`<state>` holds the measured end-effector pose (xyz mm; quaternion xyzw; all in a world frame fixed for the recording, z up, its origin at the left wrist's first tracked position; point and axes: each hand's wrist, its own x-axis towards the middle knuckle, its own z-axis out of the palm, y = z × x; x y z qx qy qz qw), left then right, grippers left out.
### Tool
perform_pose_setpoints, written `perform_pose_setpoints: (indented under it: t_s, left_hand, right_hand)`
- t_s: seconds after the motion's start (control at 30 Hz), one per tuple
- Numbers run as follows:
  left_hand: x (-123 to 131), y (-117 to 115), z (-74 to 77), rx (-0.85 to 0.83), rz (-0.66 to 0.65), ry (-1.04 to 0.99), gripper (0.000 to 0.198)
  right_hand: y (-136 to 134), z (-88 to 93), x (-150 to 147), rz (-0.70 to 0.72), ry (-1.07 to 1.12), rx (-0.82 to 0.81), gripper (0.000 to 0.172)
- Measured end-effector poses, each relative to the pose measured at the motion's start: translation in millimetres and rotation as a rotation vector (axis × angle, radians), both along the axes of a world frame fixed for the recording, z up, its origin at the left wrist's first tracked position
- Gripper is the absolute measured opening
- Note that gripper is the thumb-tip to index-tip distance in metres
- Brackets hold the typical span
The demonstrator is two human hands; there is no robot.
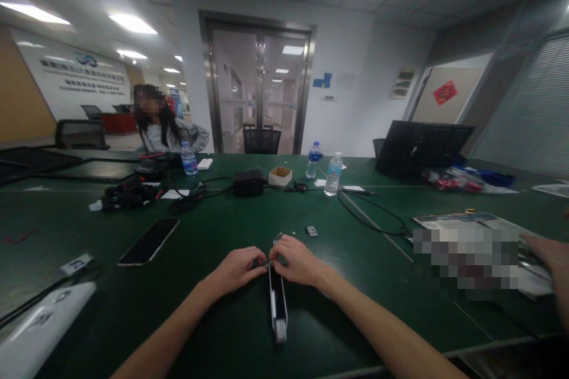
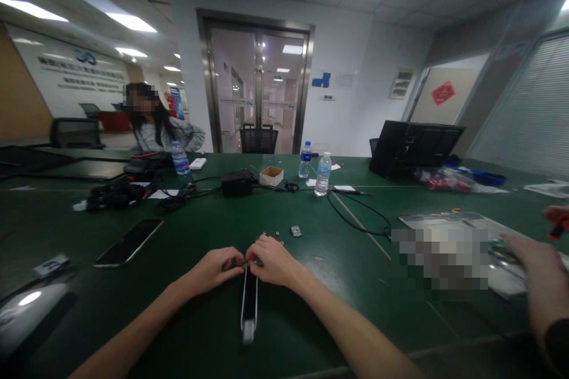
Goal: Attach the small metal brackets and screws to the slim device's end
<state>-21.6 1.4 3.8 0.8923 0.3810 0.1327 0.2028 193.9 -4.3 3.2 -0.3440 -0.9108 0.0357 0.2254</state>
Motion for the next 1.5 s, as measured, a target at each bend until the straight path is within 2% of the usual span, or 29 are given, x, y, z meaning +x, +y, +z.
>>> perform_pose_setpoints:
  t_s: [0.37,0.67,0.87,1.07,1.5]
  left_hand:
    - [0,-2,4.6,0.065,0.014,-0.042,0.022]
    - [4,-7,6.2,0.116,-0.061,-0.108,0.014]
    - [4,-5,3.5,0.165,-0.022,-0.086,0.014]
    - [4,-3,1.1,0.224,-0.042,-0.12,0.01]
    - [0,0,-3.4,0.204,-0.095,-0.175,0.012]
  right_hand:
    - [-2,-0.1,-1,0.054,0.057,-0.018,0.005]
    - [-1,-2.9,-1,0.024,0.066,-0.026,0.003]
    - [-1,-1.0,0,0.029,0.081,-0.012,0.009]
    - [-1,-1.6,-1,0.058,0.115,0.02,0.011]
    - [0,-1.2,0,0.012,0.11,-0.012,0.007]
